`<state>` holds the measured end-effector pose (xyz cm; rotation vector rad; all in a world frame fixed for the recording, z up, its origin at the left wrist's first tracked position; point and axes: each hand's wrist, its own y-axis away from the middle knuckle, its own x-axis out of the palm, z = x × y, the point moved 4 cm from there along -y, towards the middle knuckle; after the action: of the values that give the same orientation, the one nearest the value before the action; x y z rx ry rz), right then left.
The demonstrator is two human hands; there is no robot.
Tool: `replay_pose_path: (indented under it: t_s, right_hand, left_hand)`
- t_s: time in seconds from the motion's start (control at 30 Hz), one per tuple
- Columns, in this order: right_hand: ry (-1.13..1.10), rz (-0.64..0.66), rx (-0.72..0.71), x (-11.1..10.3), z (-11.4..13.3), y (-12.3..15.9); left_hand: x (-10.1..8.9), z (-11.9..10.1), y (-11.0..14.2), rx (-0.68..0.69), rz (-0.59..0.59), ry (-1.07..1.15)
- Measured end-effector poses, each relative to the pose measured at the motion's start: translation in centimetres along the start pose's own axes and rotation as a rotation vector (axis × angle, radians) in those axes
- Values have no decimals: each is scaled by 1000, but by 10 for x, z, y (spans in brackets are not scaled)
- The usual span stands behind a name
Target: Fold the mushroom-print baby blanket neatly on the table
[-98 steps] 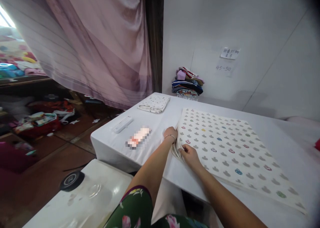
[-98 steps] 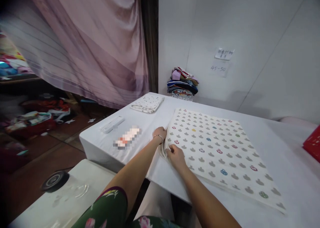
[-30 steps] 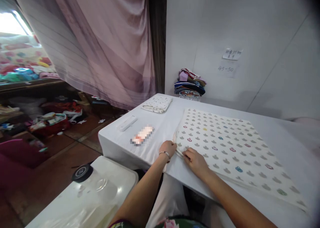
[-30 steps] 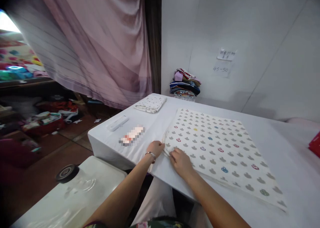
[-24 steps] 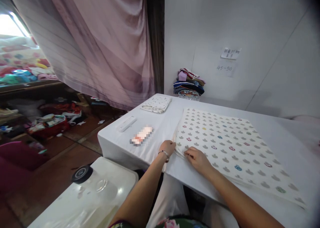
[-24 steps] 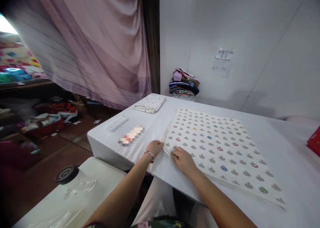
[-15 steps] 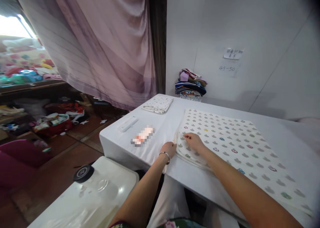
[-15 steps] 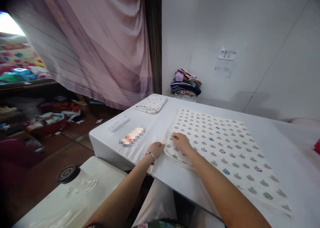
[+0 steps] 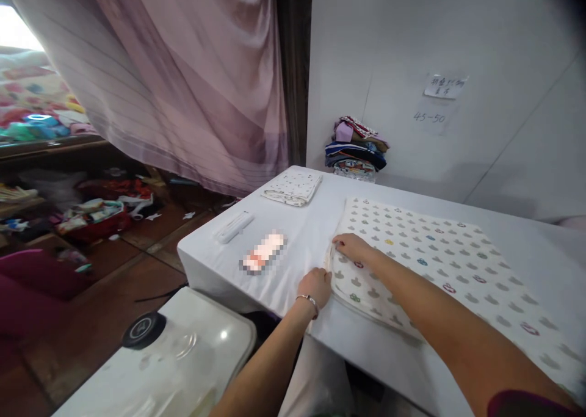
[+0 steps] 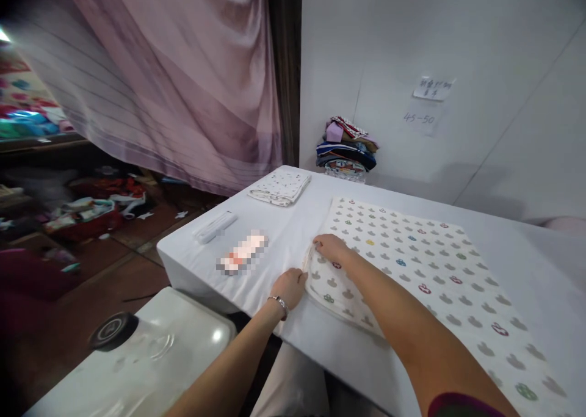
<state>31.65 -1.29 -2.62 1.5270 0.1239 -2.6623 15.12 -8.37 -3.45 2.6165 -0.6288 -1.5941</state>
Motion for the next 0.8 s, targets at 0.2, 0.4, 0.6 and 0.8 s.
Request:
replay_pose_path:
  t_s: [0.2,0.4,0.6,0.8]
  right_hand:
    - [85,115,-47,-7,5,-5]
    - [150,157,-108,-15,12,-8]
    - [210,151,-177,-13,18,-13]
    - [246,181,-228,-8,17,-13]
  left_hand:
    - [1,-2,2,29,-22,-22]
    - [-1,-3,3,41,-11,-21]
    - [0,-1,2,53,-4,-27]
    - [-1,-2,4,58,8,-33]
